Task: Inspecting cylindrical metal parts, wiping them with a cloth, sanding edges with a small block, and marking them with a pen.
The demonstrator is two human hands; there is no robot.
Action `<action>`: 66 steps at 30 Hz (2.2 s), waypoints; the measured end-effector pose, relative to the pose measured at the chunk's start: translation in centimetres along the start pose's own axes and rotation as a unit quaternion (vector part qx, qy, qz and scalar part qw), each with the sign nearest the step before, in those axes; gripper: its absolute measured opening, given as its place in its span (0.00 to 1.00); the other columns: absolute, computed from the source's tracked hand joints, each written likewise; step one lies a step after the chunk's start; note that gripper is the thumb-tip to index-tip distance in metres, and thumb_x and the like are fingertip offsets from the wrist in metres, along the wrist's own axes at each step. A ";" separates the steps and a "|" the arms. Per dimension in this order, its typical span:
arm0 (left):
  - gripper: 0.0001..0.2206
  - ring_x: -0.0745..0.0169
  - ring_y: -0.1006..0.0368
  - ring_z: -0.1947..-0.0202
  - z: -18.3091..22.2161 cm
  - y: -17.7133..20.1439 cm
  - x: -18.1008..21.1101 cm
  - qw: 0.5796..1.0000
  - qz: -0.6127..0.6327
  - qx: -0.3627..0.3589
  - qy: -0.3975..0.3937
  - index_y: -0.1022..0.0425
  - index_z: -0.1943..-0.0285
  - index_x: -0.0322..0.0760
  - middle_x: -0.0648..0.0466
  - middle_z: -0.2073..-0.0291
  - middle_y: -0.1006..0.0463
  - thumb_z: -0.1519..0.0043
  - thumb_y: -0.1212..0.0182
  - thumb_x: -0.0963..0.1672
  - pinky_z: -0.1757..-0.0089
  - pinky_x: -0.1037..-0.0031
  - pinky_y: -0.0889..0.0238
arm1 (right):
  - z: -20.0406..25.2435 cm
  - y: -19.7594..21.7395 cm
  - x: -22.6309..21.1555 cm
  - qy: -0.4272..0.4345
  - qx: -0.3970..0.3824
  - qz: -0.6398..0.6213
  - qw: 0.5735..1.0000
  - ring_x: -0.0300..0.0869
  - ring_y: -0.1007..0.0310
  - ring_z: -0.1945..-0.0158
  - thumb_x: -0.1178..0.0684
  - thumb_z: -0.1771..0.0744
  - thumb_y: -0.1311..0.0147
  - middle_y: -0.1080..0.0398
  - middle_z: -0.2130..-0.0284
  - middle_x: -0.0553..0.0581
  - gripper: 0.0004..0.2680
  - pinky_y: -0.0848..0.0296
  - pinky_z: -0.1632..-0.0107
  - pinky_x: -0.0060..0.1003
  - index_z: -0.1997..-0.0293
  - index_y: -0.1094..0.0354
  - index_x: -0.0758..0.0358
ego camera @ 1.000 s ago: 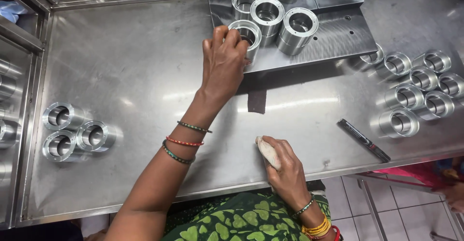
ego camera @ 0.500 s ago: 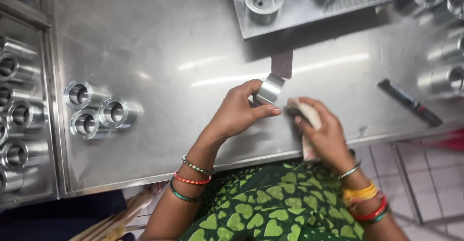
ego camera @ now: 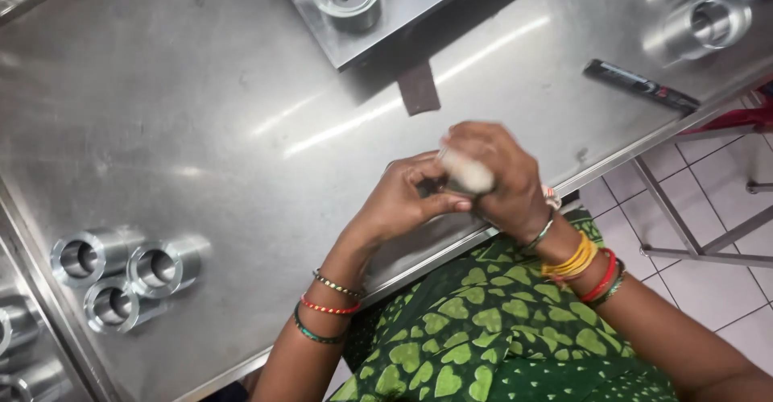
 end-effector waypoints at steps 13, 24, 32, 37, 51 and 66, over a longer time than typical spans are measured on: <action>0.15 0.62 0.26 0.48 0.5 0.2 1.2 0.992 -0.085 0.005 -0.096 0.17 0.52 0.45 0.61 0.54 0.16 0.48 0.26 0.47 0.44 0.68 0.32 | 1.4 -2.4 4.9 -0.356 -0.108 -0.371 0.851 0.39 0.24 0.49 0.68 0.35 0.51 0.26 0.51 0.57 0.15 0.22 0.45 0.34 0.43 0.32 0.66; 0.14 0.63 0.27 0.52 0.9 0.2 1.8 0.994 -0.040 -0.011 -0.105 0.16 0.55 0.41 0.60 0.60 0.18 0.43 0.28 0.50 0.47 0.67 0.33 | 4.7 -4.1 7.3 -0.494 -0.074 -0.499 0.708 0.45 0.26 0.59 0.62 0.28 0.53 0.25 0.56 0.62 0.10 0.28 0.56 0.41 0.41 0.30 0.72; 0.16 0.65 0.28 0.50 0.7 0.0 1.5 0.998 0.009 -0.004 -0.055 0.18 0.52 0.42 0.59 0.55 0.21 0.45 0.29 0.51 0.44 0.67 0.36 | 1.5 -1.7 4.3 -0.290 -0.047 -0.301 0.907 0.39 0.24 0.49 0.70 0.37 0.55 0.25 0.52 0.58 0.17 0.24 0.45 0.34 0.41 0.33 0.70; 0.15 0.65 0.27 0.54 0.6 0.3 0.0 0.998 0.060 0.007 -0.008 0.17 0.53 0.41 0.59 0.58 0.20 0.43 0.29 0.51 0.49 0.69 0.33 | 1.8 -2.1 5.3 -0.321 -0.022 -0.311 0.894 0.37 0.23 0.50 0.67 0.33 0.52 0.24 0.53 0.57 0.14 0.23 0.47 0.31 0.41 0.32 0.68; 0.15 0.63 0.29 0.46 0.3 0.2 1.1 0.996 -0.060 0.003 -0.063 0.16 0.57 0.41 0.59 0.58 0.18 0.47 0.29 0.51 0.37 0.61 0.42 | 2.7 -3.1 6.1 -0.396 -0.041 -0.411 0.820 0.39 0.24 0.54 0.66 0.33 0.49 0.25 0.55 0.57 0.12 0.22 0.50 0.34 0.45 0.30 0.68; 0.13 0.64 0.28 0.49 0.4 0.5 0.3 0.998 -0.055 0.020 -0.037 0.15 0.58 0.46 0.62 0.58 0.17 0.47 0.28 0.51 0.44 0.65 0.31 | 2.1 -2.9 6.2 -0.376 -0.054 -0.394 0.837 0.36 0.24 0.53 0.66 0.34 0.48 0.26 0.55 0.53 0.13 0.22 0.50 0.32 0.44 0.32 0.67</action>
Point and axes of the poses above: each hand's wrist, its own z-axis away from the middle knuckle, its own y-axis out of the back of the hand, x = y × z, the point moved 6 cm from there along -z, towards the middle knuckle
